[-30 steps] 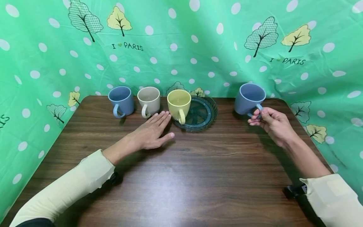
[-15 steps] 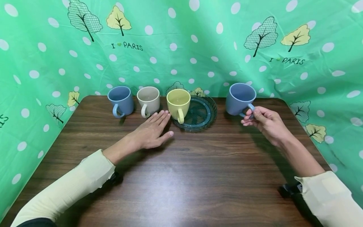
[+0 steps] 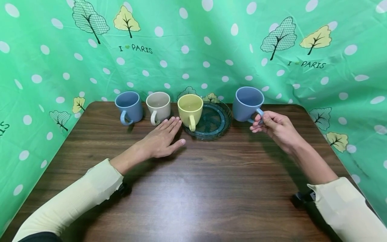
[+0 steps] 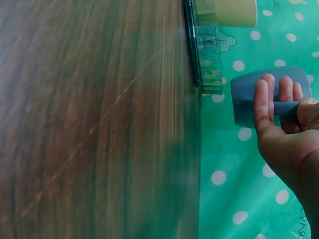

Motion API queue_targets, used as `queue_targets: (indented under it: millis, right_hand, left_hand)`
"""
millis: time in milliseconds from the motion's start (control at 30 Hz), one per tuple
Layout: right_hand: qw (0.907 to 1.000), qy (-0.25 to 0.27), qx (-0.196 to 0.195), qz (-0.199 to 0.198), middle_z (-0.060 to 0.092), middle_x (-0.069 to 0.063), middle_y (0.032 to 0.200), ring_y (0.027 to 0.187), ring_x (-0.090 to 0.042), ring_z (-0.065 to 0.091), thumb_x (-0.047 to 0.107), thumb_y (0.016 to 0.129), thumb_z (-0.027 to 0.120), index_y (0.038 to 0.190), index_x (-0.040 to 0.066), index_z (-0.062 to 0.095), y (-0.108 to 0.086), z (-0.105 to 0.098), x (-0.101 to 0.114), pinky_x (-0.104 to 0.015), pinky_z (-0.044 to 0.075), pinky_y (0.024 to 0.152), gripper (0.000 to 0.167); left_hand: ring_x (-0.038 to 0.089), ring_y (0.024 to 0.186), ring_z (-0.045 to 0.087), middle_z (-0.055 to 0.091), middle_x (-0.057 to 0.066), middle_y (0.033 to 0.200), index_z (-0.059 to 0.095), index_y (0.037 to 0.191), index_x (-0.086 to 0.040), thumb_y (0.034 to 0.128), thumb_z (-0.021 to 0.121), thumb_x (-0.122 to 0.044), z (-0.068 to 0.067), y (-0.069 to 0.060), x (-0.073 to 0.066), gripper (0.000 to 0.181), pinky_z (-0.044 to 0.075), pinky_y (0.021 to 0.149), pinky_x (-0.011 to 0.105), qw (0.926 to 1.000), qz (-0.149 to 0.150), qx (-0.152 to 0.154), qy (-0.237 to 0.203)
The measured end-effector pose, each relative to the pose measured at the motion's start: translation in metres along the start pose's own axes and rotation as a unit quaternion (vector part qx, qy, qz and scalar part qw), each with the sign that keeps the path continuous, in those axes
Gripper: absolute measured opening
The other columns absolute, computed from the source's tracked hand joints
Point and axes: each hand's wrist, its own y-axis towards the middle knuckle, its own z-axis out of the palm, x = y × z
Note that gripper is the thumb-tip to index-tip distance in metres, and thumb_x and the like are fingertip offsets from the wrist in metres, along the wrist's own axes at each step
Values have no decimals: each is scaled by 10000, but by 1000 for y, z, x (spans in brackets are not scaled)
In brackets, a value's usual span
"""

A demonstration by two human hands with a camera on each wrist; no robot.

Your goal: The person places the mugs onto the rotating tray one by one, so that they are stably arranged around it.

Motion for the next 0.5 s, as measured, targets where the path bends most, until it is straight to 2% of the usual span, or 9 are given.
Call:
queue_targets:
  millis: [500]
  right_hand:
    - [9998,-138,69,148,806,-83,994,938,-206,839,201,1195,529,1129,-47,701,14,20,-2,-324,711,907,309]
  left_hand:
    - [366,1787,133,167,221,1884,219,1776,23,1221,335,-518,2,1,1,783,122,1478,533,9999,15,-116,-39]
